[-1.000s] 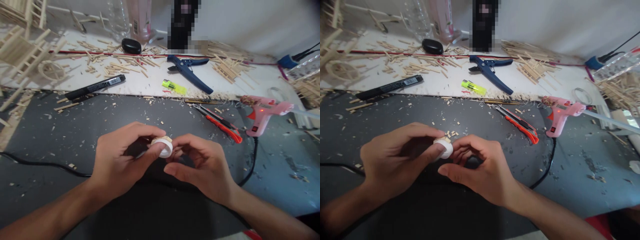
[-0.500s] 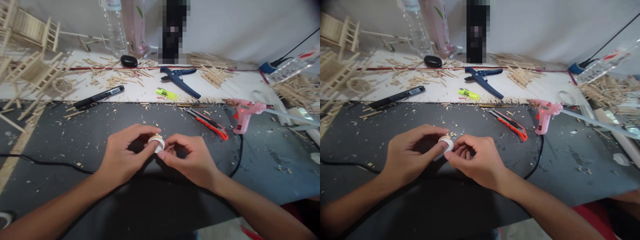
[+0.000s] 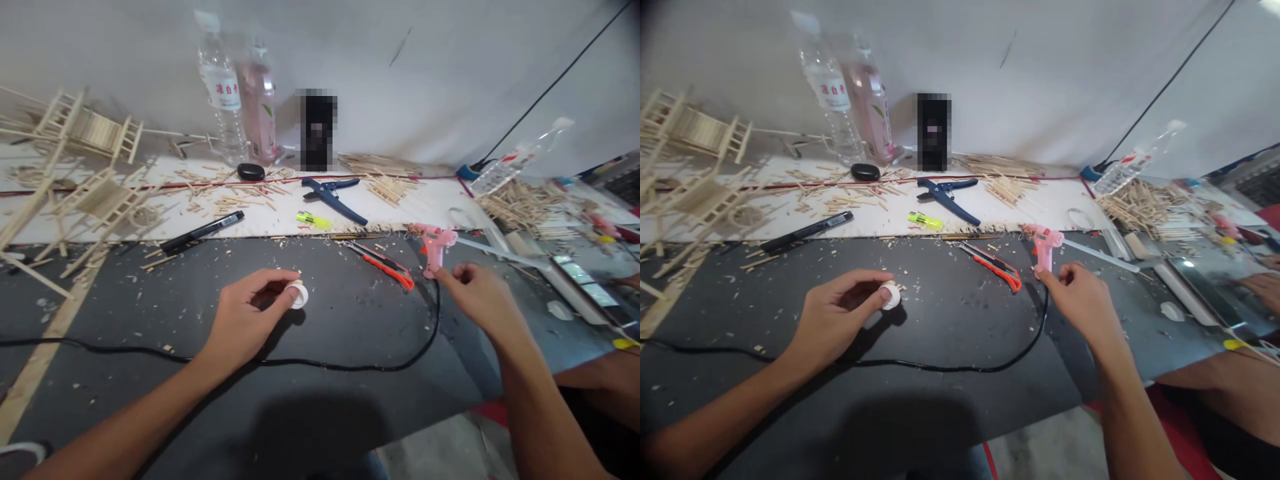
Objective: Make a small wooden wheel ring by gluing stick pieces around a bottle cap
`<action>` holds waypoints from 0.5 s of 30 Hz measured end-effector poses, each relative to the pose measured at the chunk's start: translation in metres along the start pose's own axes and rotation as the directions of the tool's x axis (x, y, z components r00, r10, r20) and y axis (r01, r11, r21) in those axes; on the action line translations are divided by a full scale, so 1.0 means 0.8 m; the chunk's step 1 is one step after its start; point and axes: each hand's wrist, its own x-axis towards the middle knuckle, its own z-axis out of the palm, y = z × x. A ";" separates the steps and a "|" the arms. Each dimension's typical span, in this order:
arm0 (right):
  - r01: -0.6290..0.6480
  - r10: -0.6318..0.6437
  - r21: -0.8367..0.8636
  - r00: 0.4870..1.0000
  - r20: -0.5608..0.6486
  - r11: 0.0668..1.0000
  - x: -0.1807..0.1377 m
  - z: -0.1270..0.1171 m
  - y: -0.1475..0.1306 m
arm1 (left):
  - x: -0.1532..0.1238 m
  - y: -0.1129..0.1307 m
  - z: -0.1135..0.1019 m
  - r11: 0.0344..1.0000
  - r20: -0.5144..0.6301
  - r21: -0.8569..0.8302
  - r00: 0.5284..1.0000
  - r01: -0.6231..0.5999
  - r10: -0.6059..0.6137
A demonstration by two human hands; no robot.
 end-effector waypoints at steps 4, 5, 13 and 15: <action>-0.039 0.040 0.082 0.999 -0.010 0.996 0.060 0.029 0.009 | 0.002 0.001 -0.002 1.000 0.000 -0.018 1.000 0.020 -0.020; -0.036 0.035 0.092 0.999 0.018 0.995 0.069 0.034 0.005 | 0.002 0.002 -0.002 0.999 0.003 -0.022 1.000 0.024 -0.024; -0.063 0.060 0.064 0.997 0.044 0.996 0.073 0.037 -0.022 | 0.003 0.006 -0.003 0.998 0.026 -0.045 0.999 0.046 -0.045; -0.064 0.062 0.073 0.998 0.029 0.995 0.070 0.037 -0.021 | 0.003 0.006 -0.003 0.997 0.031 -0.047 0.998 0.054 -0.053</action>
